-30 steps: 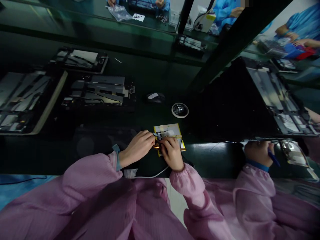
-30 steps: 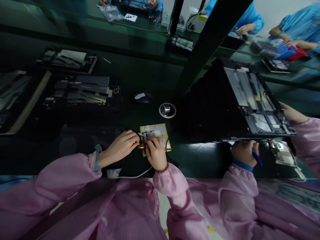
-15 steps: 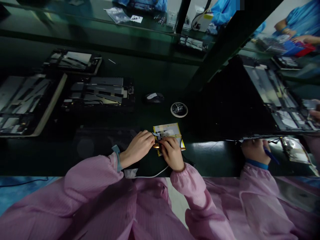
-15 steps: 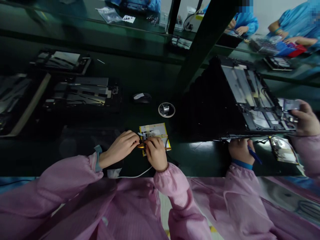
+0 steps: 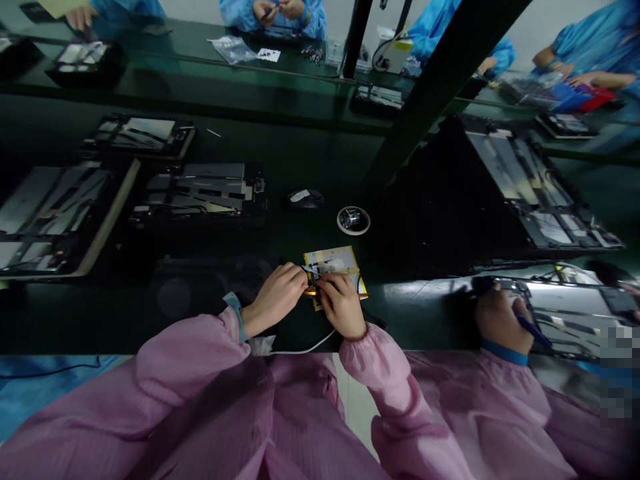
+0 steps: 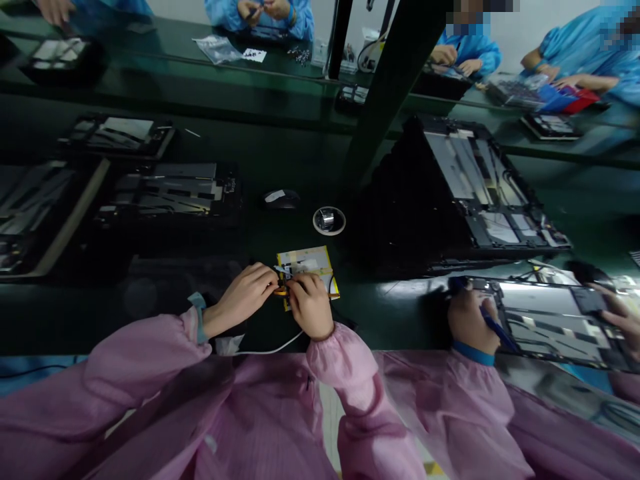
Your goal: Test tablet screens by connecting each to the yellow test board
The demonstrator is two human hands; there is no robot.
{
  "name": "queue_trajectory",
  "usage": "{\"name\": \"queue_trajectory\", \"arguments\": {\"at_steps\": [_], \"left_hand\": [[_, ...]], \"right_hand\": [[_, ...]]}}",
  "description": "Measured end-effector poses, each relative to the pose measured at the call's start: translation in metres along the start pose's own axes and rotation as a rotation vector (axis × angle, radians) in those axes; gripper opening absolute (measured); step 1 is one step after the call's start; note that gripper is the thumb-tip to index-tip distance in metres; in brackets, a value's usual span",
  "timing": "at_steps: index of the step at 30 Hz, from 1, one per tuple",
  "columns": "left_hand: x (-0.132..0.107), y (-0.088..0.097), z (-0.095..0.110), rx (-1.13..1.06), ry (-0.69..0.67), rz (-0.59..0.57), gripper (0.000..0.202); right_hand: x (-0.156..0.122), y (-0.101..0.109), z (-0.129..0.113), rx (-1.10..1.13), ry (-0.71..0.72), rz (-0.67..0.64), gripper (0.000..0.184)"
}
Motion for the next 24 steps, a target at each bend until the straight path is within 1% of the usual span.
{"name": "queue_trajectory", "arguments": {"at_steps": [3,6,11,13,15,17,19,20,21,22,24], "left_hand": [[-0.002,-0.003,0.0,0.027,-0.019,-0.032,0.013],[-0.001,-0.005,0.0,0.032,-0.016,-0.037,0.014],[0.001,-0.004,-0.002,0.024,-0.017,-0.048,0.014],[0.001,0.002,0.001,-0.011,-0.019,-0.008,0.012],[-0.002,0.009,0.008,-0.052,-0.016,0.066,0.012],[-0.007,0.016,0.018,-0.045,-0.02,0.128,0.015],[-0.013,0.018,0.029,0.036,-0.019,0.132,0.017],[-0.015,0.017,0.034,0.085,-0.014,0.117,0.018],[-0.018,0.016,0.037,0.129,-0.005,0.097,0.019],[-0.02,0.014,0.039,0.162,0.007,0.079,0.019],[-0.024,0.01,0.04,0.176,0.019,0.052,0.02]], "right_hand": [[0.0,0.002,0.0,-0.015,0.015,-0.002,0.028],[0.0,0.003,-0.002,-0.043,0.03,-0.012,0.025],[0.003,-0.004,-0.012,-0.269,0.092,-0.067,0.018],[0.003,-0.003,-0.015,-0.293,0.113,-0.05,0.017],[0.0,0.006,-0.014,-0.229,0.122,0.004,0.019],[-0.007,0.024,-0.009,-0.154,0.058,0.137,0.024],[-0.017,0.044,0.001,-0.156,-0.093,0.318,0.028],[-0.023,0.053,0.006,-0.184,-0.174,0.384,0.029],[-0.029,0.061,0.011,-0.215,-0.242,0.411,0.029],[-0.035,0.066,0.015,-0.241,-0.292,0.398,0.028],[-0.043,0.069,0.02,-0.26,-0.346,0.295,0.026]]}}
Point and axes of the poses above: each hand's wrist, its own x-axis towards the middle knuckle, its own y-axis out of the back of the hand, z = x × y, the point moved 1 cm from there along x, towards the middle knuckle, and after that the axes turned 8 degrees about z, right-handed, at the moved point
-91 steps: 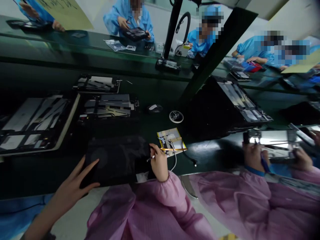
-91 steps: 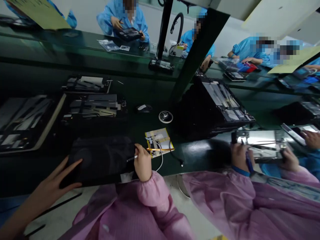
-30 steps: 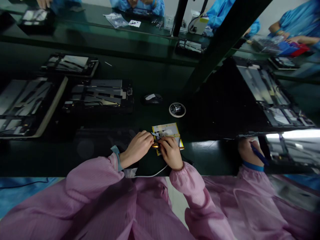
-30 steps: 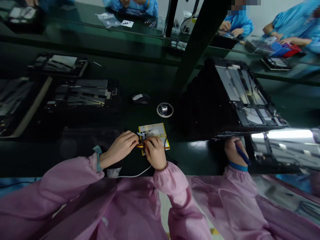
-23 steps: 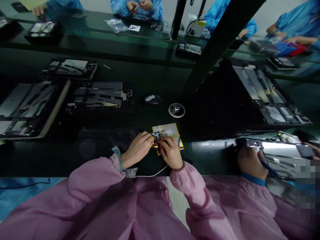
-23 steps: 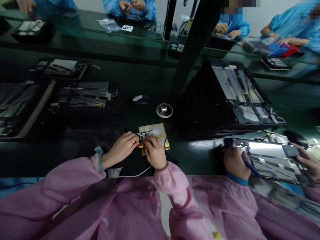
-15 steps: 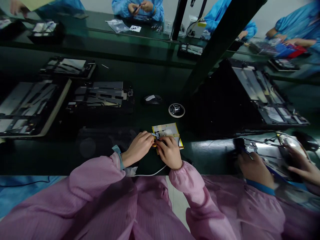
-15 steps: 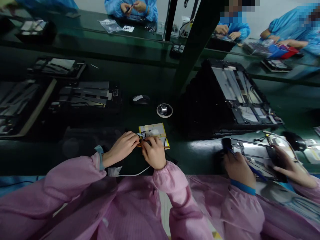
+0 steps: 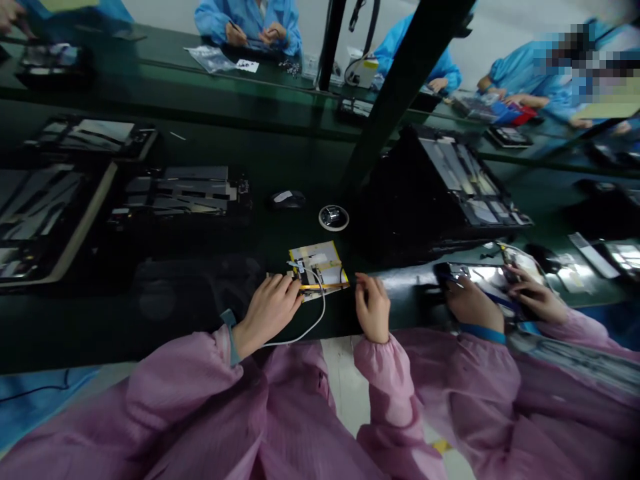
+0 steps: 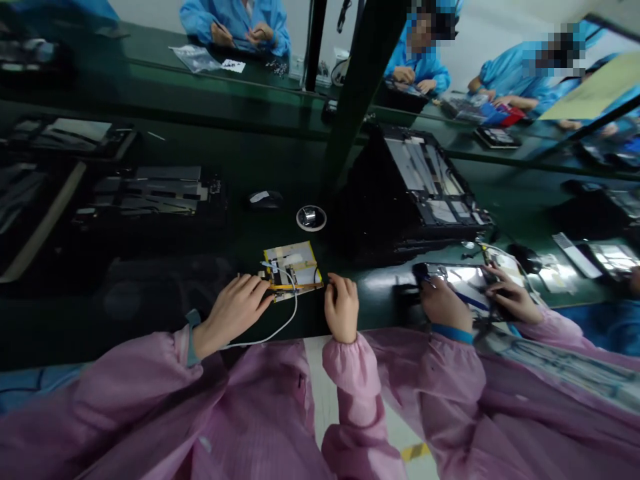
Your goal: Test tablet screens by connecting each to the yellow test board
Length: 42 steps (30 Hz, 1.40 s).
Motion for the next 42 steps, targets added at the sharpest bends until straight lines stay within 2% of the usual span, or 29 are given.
{"name": "queue_trajectory", "arguments": {"at_steps": [3,7,11,15,17,19,21,24,29,34,38,42], "left_hand": [[-0.003,-0.005,-0.001,-0.117,-0.015,-0.028,0.021],[0.0,-0.005,-0.002,-0.397,-0.06,-0.079,0.012],[0.007,0.006,-0.004,-0.622,-0.07,-0.176,0.011],[0.01,0.022,-0.01,-0.847,-0.035,-0.253,0.013],[0.009,0.027,-0.014,-0.928,-0.014,-0.262,0.016],[0.008,0.029,-0.018,-0.966,0.024,-0.234,0.018],[0.008,0.029,-0.02,-0.949,0.096,-0.174,0.019],[0.01,0.027,-0.017,-0.879,0.176,-0.116,0.016],[0.011,0.018,-0.011,-0.753,0.18,-0.079,0.011],[0.007,0.008,-0.012,-0.522,0.091,-0.039,0.011],[0.008,0.006,-0.011,-0.372,0.009,-0.002,0.017],[0.011,0.007,-0.008,-0.27,-0.063,0.034,0.021]], "right_hand": [[-0.006,-0.006,0.002,0.029,-0.007,-0.134,0.021],[-0.003,-0.013,-0.003,0.196,-0.03,-0.184,0.015],[0.005,-0.007,-0.012,0.41,-0.145,-0.298,0.018],[0.008,-0.002,-0.021,0.777,-0.264,-0.465,0.023],[0.01,-0.002,-0.024,0.871,-0.305,-0.466,0.024],[0.012,-0.004,-0.027,0.876,-0.284,-0.414,0.026],[0.014,-0.006,-0.032,0.829,-0.205,-0.378,0.027],[0.014,-0.012,-0.043,0.684,-0.057,-0.395,0.023],[0.011,-0.024,-0.059,0.537,0.132,-0.354,0.013],[0.011,-0.035,-0.06,0.53,0.193,-0.38,0.013],[0.013,-0.037,-0.058,0.596,0.216,-0.418,0.018],[0.013,-0.036,-0.055,0.61,0.226,-0.374,0.017]]}}
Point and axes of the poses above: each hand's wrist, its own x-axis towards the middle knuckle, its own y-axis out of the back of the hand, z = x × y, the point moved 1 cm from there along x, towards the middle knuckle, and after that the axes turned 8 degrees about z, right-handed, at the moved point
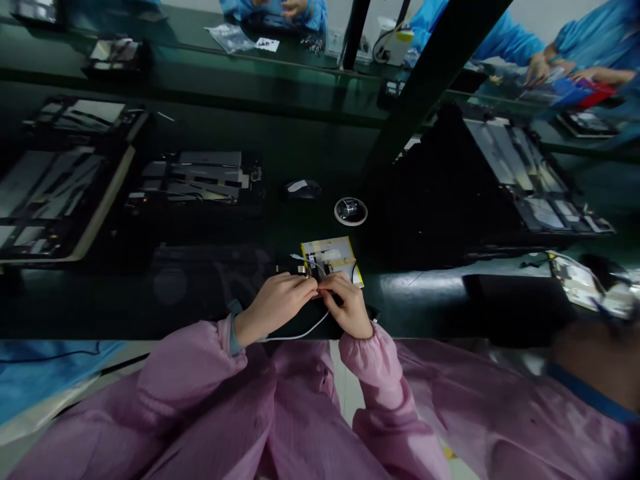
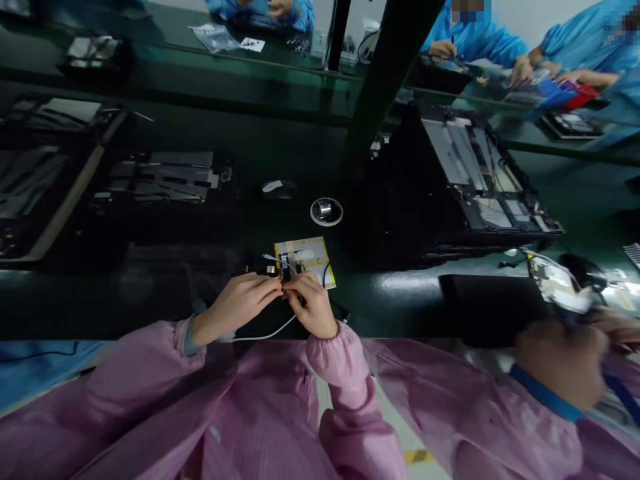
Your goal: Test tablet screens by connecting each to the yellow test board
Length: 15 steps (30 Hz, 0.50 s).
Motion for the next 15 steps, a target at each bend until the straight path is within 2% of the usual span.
{"name": "queue_trajectory", "arguments": {"at_steps": [7,15], "left_hand": [[0.0006,-0.0053,-0.001,0.019,-0.002,-0.045,0.021],[0.0024,-0.003,0.0009,0.018,-0.01,-0.019,0.02]], "right_hand": [[-0.0065,0.0018,0.0069,-0.081,0.029,0.022,0.019],[-0.0093,0.0019,0.0035,-0.153,0.078,0.024,0.018]]}}
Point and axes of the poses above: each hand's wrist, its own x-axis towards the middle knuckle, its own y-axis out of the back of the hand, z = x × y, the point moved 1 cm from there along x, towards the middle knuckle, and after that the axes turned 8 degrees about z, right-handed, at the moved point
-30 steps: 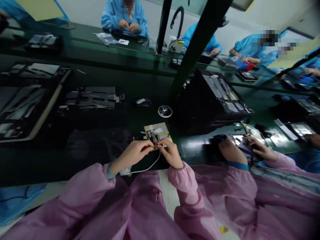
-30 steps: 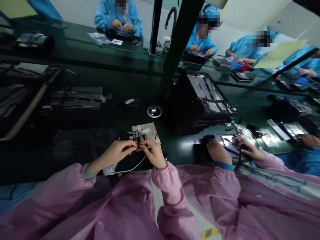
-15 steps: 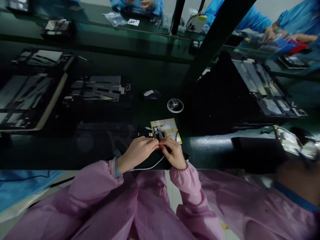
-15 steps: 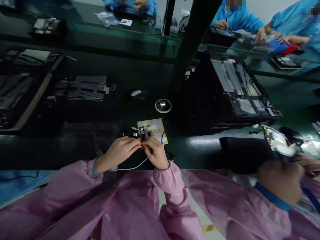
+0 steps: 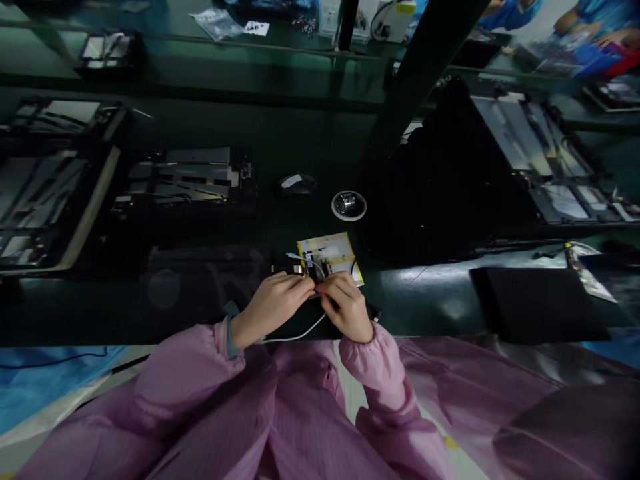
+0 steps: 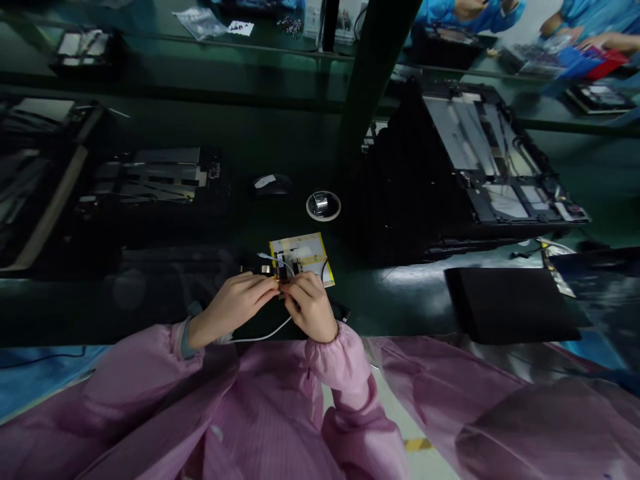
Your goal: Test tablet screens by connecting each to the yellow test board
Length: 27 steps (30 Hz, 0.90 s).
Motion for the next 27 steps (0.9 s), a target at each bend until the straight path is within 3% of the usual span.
{"name": "queue_trajectory", "arguments": {"at_steps": [27], "left_hand": [[-0.0017,-0.0032,0.0003,-0.078,-0.004,0.026,0.02]], "right_hand": [[0.0018,-0.0005,-0.001,-0.106,0.044,-0.074,0.013]]}}
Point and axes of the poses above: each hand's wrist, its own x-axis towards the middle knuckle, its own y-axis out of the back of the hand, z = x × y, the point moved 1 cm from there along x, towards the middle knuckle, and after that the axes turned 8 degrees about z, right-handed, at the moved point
